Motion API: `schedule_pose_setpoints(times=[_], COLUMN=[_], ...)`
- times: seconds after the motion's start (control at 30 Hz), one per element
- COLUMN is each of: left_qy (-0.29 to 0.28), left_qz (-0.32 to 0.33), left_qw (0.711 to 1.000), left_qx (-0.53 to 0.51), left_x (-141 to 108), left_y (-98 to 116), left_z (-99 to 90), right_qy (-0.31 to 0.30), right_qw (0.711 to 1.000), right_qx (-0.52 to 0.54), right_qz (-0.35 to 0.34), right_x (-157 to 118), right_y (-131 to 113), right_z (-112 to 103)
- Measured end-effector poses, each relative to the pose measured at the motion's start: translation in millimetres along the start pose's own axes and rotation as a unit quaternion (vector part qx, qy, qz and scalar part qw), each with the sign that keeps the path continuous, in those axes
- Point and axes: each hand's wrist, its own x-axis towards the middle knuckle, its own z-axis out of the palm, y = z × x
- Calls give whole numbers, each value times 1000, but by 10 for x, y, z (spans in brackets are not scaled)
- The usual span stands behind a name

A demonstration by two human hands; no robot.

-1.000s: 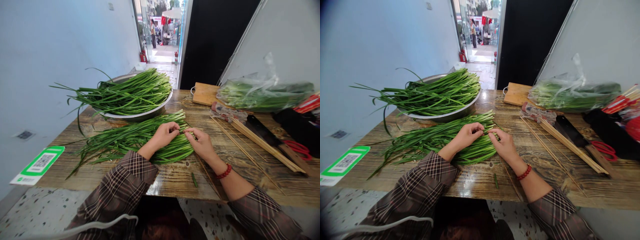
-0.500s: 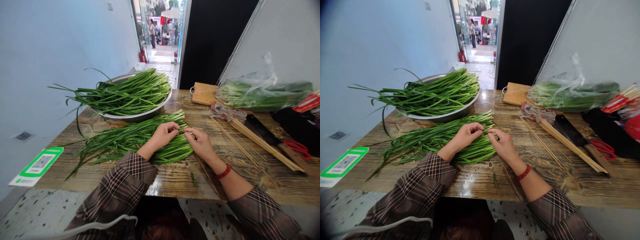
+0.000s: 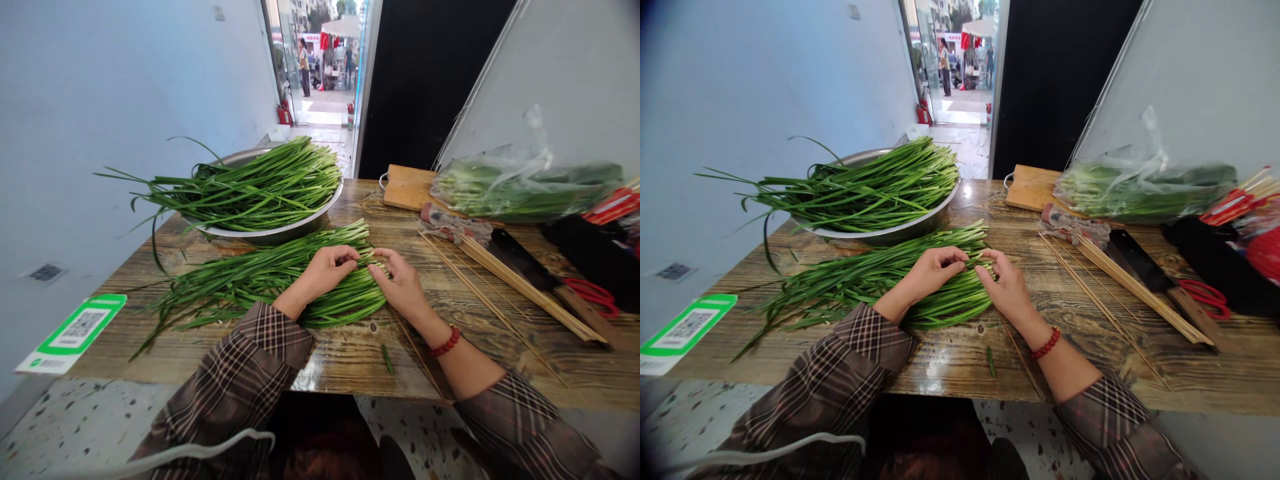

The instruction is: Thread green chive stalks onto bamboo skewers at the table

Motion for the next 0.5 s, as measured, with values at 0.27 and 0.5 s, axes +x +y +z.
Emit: schedule_pose_setpoints(times=[0.27, 0.5], left_qy=[-15, -13], left_qz=[13, 23], left_qw=[1000, 1000], left_qx=[-1, 0], left_x=[-23, -12], left_y=[7, -6], left_z=[27, 51], right_qy=[-9, -4], right_qw=[1000, 1000], right_qx=[2, -2], right_qz=[-15, -5], right_x=[2, 10], right_y=[2, 28], right_z=[0, 14])
